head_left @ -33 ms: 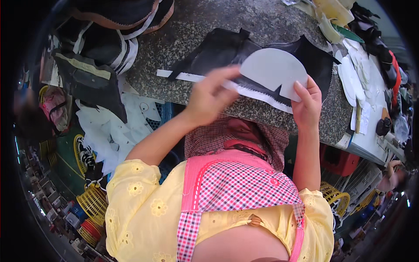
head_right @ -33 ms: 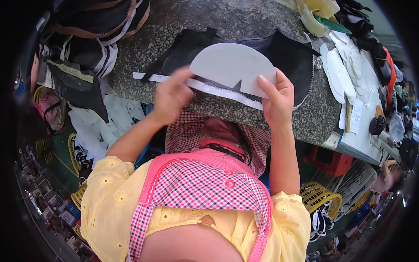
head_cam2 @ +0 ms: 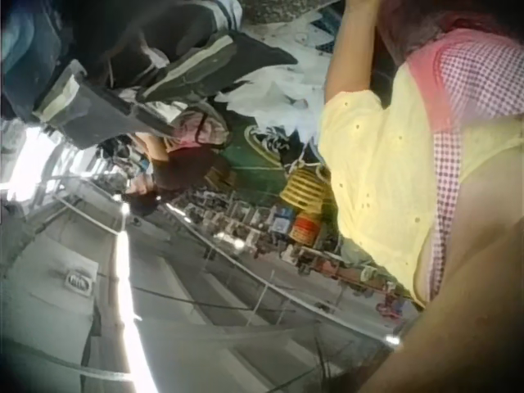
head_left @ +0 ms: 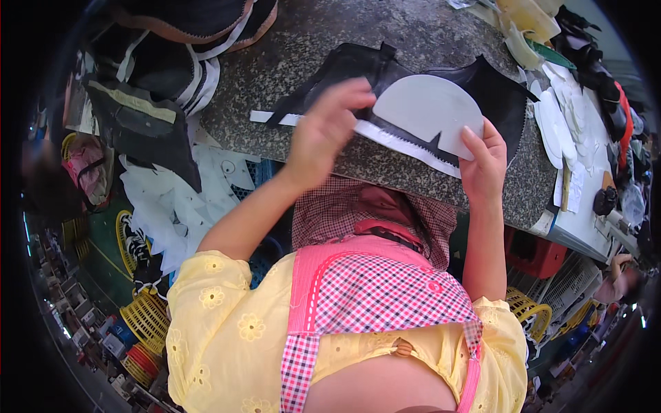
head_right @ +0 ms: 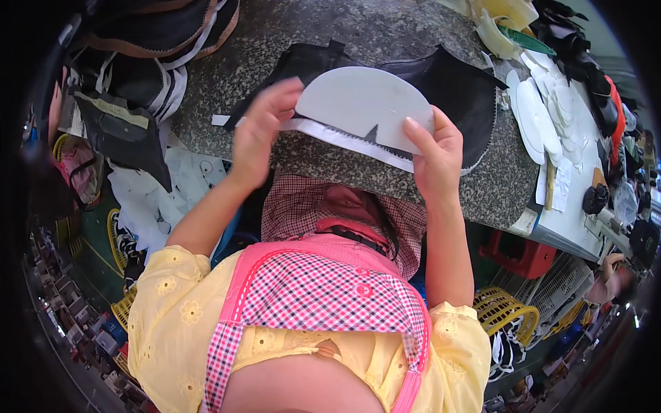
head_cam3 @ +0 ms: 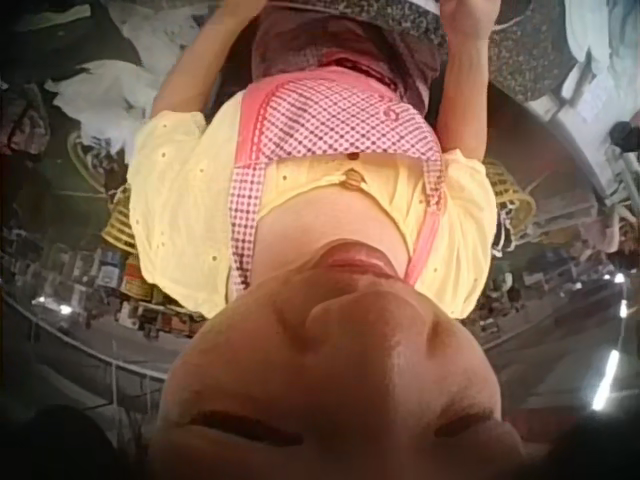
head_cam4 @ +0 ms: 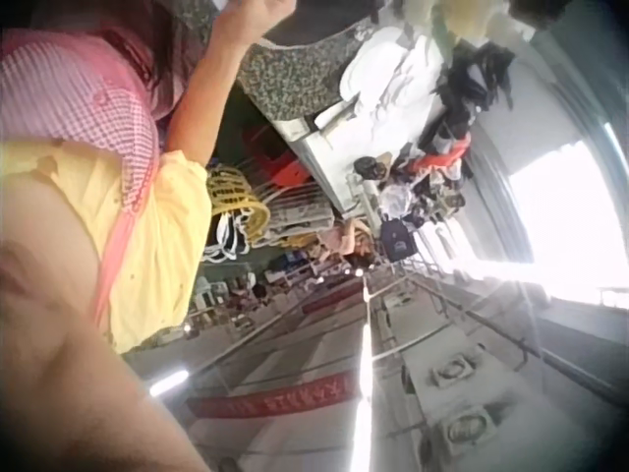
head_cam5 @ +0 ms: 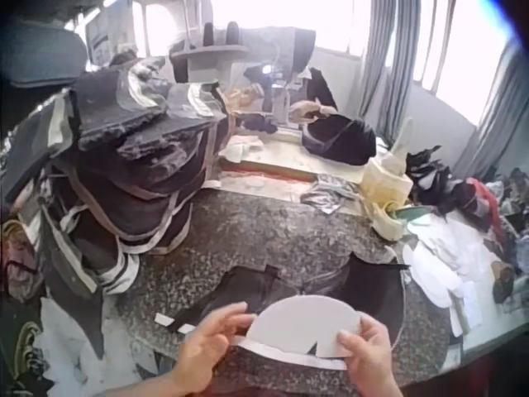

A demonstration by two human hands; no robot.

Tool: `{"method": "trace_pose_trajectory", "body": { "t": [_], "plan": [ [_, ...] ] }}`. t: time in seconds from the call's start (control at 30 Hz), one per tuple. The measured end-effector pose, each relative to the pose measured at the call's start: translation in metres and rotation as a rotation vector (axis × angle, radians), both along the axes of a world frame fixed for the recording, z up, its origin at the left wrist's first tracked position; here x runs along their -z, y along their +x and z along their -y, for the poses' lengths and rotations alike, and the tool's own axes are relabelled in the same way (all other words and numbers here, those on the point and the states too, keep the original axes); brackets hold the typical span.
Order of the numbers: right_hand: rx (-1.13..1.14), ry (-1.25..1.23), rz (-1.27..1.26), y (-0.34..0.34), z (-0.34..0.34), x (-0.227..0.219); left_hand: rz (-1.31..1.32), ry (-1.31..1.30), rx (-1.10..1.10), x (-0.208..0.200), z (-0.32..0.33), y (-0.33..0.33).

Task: Assembling shoe components by hand, including lining and outer leather parts.

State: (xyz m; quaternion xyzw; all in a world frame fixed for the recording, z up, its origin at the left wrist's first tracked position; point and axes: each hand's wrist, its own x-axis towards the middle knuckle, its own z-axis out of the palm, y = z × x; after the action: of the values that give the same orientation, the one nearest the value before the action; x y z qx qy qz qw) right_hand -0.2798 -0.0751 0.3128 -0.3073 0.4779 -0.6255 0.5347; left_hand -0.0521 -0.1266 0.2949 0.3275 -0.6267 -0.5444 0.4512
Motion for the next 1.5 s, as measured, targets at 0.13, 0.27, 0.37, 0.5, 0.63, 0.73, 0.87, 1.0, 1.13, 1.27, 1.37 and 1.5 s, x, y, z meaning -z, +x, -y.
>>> {"method": "trace_pose_trajectory", "body": {
  "t": [0.13, 0.27, 0.37, 0.5, 0.63, 0.73, 0.87, 1.0, 1.13, 1.27, 1.37, 1.5],
  "plan": [
    [-0.108, 0.039, -0.36, 0.028, 0.015, 0.003, -0.123, 0.195, 0.125, -0.013, 0.023, 0.01],
    [-0.161, 0.093, -0.579, 0.042, 0.03, 0.019, 0.278, -0.015, 0.084, 0.011, 0.039, 0.018],
    [-0.227, 0.133, -0.822, 0.031, 0.026, 0.043, 0.308, -0.079, 0.069, 0.029, 0.044, 0.023],
    [-0.174, 0.18, -0.67, 0.03, 0.025, 0.042, 0.451, -0.146, 0.141, 0.025, 0.046, 0.019],
    [-0.18, 0.248, -0.725, 0.034, 0.026, 0.035, 0.486, -0.127, 0.096, 0.03, 0.049, 0.019],
    [-0.163, 0.23, -0.773, 0.035, 0.022, 0.036, 0.509, -0.199, 0.066, 0.032, 0.049, 0.016],
    [-0.117, 0.186, -0.813, 0.036, 0.019, 0.038, 0.542, -0.253, 0.013, 0.032, 0.046, 0.011],
    [-0.125, 0.241, -0.79, 0.039, 0.021, 0.034, 0.537, -0.282, -0.033, 0.034, 0.043, 0.01],
    [-0.144, 0.101, -1.025, 0.036, 0.021, 0.045, 0.587, -0.299, -0.055, 0.034, 0.042, 0.008],
    [-0.124, -0.041, -1.193, 0.04, 0.024, 0.041, 0.718, -0.383, -0.026, 0.03, 0.039, 0.008],
    [-0.147, -0.041, -1.285, 0.04, 0.026, 0.042, 0.951, -0.576, -0.047, 0.023, 0.029, 0.008],
    [-0.211, -0.023, -1.402, 0.046, 0.03, 0.036, 1.083, -0.746, 0.194, 0.03, 0.022, 0.018]
  ]
}}
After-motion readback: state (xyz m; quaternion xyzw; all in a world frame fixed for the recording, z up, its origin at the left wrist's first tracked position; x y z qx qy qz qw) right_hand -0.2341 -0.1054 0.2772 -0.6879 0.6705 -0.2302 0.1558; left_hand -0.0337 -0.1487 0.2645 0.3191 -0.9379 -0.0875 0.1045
